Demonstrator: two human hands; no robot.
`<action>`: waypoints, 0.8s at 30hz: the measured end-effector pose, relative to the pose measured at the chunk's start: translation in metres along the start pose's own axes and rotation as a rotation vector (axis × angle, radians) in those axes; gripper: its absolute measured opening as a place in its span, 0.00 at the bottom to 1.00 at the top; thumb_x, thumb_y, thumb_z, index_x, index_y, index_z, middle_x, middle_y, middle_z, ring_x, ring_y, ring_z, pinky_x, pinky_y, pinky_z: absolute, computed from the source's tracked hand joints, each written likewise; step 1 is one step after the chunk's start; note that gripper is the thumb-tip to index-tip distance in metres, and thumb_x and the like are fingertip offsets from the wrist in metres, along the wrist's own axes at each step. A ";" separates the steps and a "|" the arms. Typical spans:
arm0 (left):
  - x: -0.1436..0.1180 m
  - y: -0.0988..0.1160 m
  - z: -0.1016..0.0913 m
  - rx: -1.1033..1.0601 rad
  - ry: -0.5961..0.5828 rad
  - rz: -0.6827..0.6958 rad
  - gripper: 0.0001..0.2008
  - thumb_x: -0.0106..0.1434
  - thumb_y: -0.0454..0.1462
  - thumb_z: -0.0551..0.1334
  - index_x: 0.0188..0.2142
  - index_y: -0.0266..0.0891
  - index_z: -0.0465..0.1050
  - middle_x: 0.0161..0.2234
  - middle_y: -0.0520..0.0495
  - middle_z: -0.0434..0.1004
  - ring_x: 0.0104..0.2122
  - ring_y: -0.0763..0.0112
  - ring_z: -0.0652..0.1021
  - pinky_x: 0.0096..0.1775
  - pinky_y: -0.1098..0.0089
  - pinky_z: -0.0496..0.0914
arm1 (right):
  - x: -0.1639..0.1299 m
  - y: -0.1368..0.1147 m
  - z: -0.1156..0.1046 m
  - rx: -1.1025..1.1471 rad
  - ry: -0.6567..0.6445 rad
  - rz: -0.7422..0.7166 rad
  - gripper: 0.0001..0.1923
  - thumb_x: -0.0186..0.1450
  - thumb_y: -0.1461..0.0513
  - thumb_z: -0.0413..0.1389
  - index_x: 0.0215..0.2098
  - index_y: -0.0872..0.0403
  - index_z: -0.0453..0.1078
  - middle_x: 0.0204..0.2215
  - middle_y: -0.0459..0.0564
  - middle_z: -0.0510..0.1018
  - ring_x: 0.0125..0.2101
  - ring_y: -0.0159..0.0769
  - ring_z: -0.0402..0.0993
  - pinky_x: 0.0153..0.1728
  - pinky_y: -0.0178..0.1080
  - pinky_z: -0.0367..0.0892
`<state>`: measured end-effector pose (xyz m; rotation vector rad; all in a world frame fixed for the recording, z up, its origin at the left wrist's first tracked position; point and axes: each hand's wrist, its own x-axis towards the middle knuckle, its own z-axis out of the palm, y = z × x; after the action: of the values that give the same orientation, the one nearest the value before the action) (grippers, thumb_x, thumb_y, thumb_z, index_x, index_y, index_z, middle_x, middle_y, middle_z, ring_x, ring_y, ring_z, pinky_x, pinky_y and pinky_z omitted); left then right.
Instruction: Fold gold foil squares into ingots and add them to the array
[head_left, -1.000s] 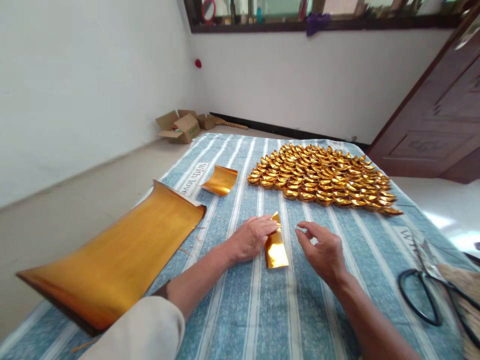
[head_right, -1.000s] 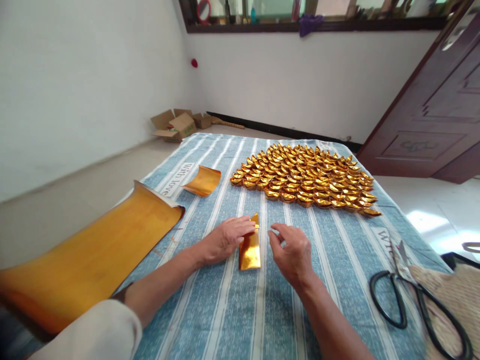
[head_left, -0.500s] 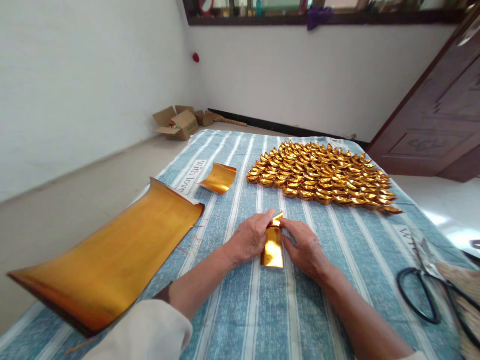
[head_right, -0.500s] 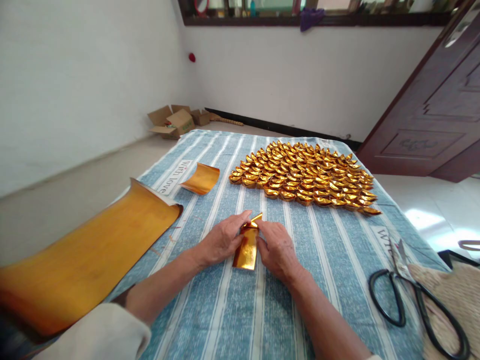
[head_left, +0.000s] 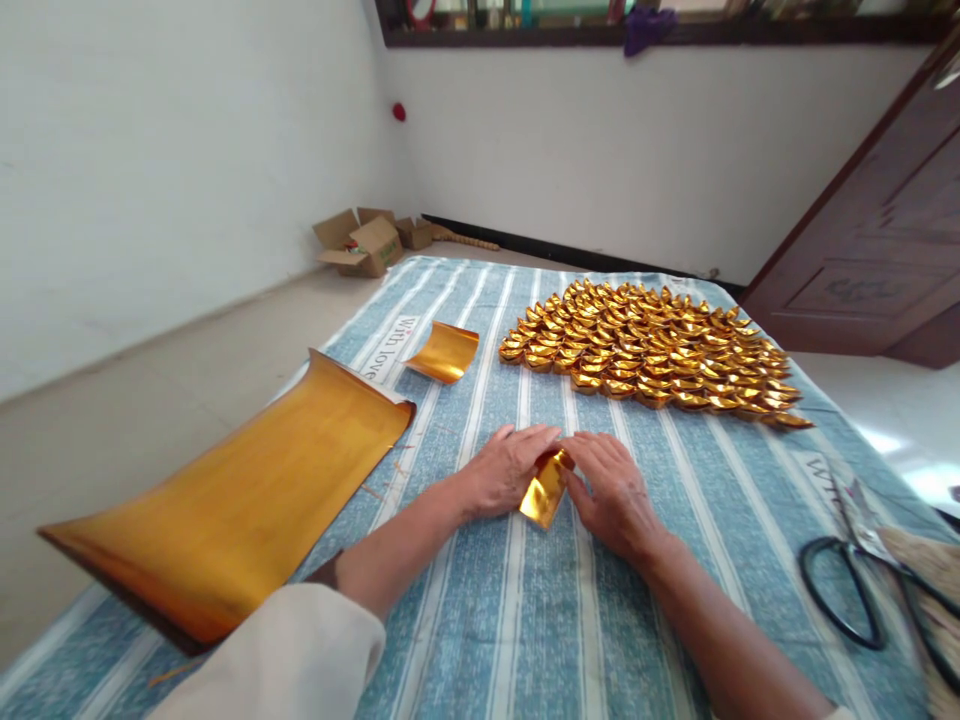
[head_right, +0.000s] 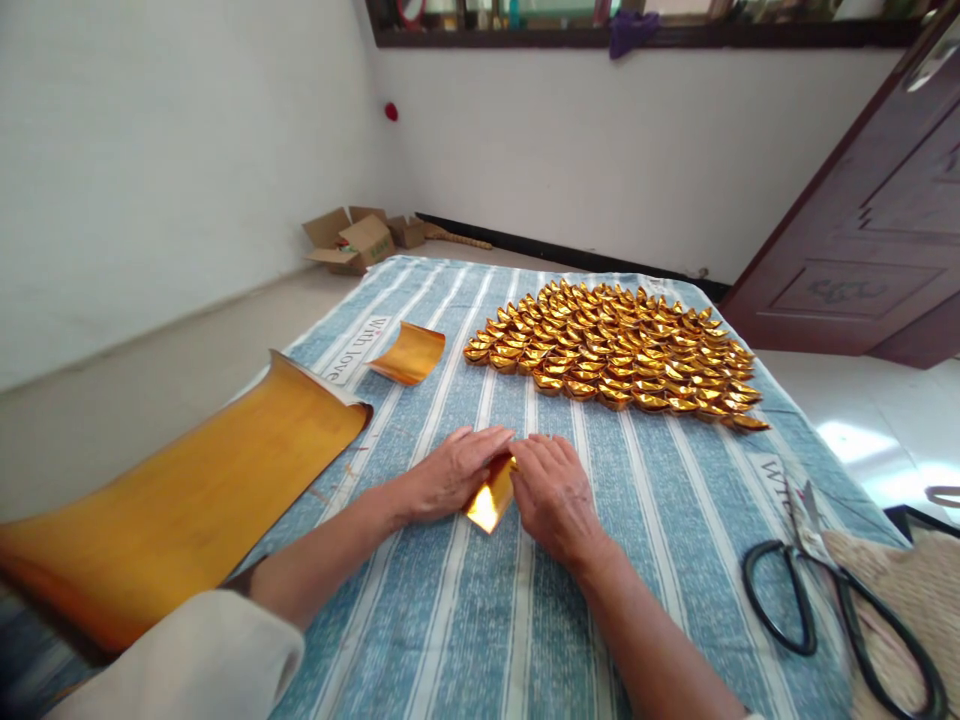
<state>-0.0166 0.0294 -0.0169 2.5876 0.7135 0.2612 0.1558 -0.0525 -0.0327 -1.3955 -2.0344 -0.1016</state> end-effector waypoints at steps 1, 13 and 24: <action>0.003 -0.002 -0.001 -0.010 -0.022 0.003 0.19 0.68 0.34 0.50 0.58 0.42 0.55 0.59 0.41 0.64 0.58 0.62 0.65 0.56 0.52 0.57 | 0.000 0.000 0.000 0.002 -0.005 -0.005 0.14 0.66 0.67 0.48 0.49 0.55 0.67 0.43 0.55 0.76 0.47 0.42 0.69 0.49 0.48 0.62; -0.023 0.009 -0.023 -0.047 -0.060 0.117 0.14 0.63 0.32 0.54 0.46 0.45 0.71 0.47 0.47 0.74 0.53 0.62 0.70 0.56 0.58 0.60 | -0.001 0.002 -0.009 0.063 -0.182 -0.001 0.09 0.66 0.60 0.53 0.44 0.52 0.69 0.42 0.53 0.76 0.44 0.41 0.70 0.45 0.44 0.63; -0.035 0.019 -0.031 -0.027 -0.061 0.125 0.07 0.58 0.34 0.61 0.37 0.43 0.74 0.43 0.46 0.73 0.47 0.61 0.72 0.50 0.59 0.64 | 0.000 0.001 -0.018 -0.016 -0.299 -0.068 0.08 0.64 0.55 0.56 0.40 0.48 0.72 0.43 0.51 0.74 0.45 0.40 0.69 0.49 0.48 0.58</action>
<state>-0.0468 0.0074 0.0170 2.6056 0.5240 0.2272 0.1647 -0.0592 -0.0187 -1.4204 -2.3299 0.0655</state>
